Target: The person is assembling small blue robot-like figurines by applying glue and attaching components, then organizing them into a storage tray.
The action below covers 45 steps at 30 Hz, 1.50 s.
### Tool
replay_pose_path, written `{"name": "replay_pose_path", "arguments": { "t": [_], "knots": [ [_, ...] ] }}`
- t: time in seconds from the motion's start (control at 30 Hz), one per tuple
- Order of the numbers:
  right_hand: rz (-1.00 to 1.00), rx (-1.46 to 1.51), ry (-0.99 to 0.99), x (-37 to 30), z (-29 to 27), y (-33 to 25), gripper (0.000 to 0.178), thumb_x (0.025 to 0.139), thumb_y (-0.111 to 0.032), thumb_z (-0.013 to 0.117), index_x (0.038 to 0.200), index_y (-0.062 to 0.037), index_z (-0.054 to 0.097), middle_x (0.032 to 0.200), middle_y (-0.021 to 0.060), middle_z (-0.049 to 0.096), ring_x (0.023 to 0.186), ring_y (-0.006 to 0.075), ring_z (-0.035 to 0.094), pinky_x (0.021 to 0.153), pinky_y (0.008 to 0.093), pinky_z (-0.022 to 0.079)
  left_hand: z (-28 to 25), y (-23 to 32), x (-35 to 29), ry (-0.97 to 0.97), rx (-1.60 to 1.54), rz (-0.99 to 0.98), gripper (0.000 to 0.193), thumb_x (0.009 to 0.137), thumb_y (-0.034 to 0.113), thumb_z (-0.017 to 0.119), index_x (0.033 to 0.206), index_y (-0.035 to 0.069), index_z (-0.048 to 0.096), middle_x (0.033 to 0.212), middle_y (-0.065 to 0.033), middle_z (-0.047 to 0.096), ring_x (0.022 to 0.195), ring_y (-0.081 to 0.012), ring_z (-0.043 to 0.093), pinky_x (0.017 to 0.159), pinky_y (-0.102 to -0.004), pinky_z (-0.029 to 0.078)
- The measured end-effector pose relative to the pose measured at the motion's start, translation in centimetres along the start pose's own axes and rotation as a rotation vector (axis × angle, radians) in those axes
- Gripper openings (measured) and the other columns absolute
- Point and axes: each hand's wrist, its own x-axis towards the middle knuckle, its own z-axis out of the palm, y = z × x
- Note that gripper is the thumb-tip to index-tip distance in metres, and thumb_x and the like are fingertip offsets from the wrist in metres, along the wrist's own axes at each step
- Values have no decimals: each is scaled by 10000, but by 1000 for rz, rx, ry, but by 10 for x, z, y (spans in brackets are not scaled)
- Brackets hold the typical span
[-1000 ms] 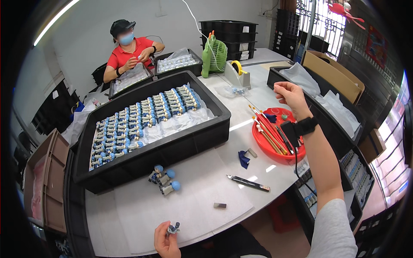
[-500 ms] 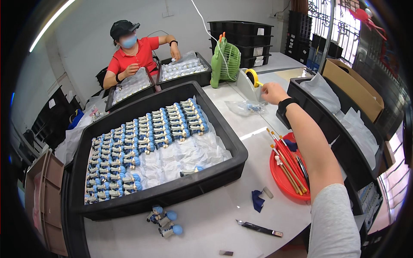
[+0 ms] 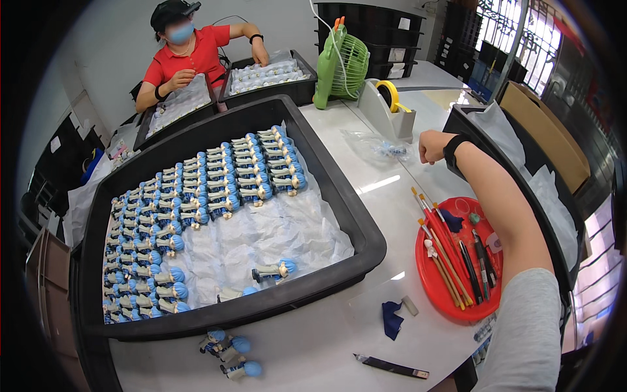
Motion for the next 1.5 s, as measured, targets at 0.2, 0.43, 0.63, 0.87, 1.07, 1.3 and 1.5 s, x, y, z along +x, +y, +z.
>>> {"name": "replay_pose_path", "arguments": {
  "t": [0.2,0.43,0.63,0.87,1.07,1.3,1.5],
  "knots": [
    [-201,184,534,12,21,-1,332,656,-64,593,987,-33,586,953,153,590,885,273,572,793,314,454,1,3,1,19,19,15,205,823,17,462,966,-95,557,897,-234,577,780,-362,560,715,-398,463],
    [-240,164,513,33,31,-34,196,687,-41,579,878,-17,616,776,173,608,773,323,582,716,346,462,-1,-2,-7,9,0,-5,199,826,14,455,951,-98,562,885,-230,576,774,-352,563,704,-396,468],
    [-214,105,264,-20,-1,-7,195,612,22,602,806,8,605,761,158,605,728,294,576,637,337,444,1,2,-5,67,0,-67,197,832,30,468,946,-98,564,879,-232,575,766,-348,563,692,-393,471],
    [-138,-160,262,-44,0,33,319,609,79,490,890,-7,611,913,170,610,871,301,578,779,311,457,0,-1,4,36,-22,-2,191,837,34,475,949,-91,567,882,-229,577,767,-347,563,695,-389,471],
    [11,269,709,14,-6,17,500,693,-39,536,1177,-4,416,1077,228,525,1040,350,493,894,347,399,1,2,1,20,6,-30,185,835,32,481,941,-88,572,884,-224,581,769,-346,567,698,-383,472],
    [262,334,891,90,-6,0,729,725,-261,641,1272,37,261,1127,297,472,1059,354,487,907,374,387,0,-2,-5,24,8,-37,183,819,16,481,937,-90,572,885,-231,583,764,-342,574,697,-373,478],
    [208,457,815,73,-2,-6,675,689,-218,663,1214,28,319,1100,278,505,1041,363,500,880,380,403,-1,-3,-5,15,9,-50,191,820,2,452,940,-90,568,868,-231,581,736,-326,579,666,-363,488]
  ]
}}
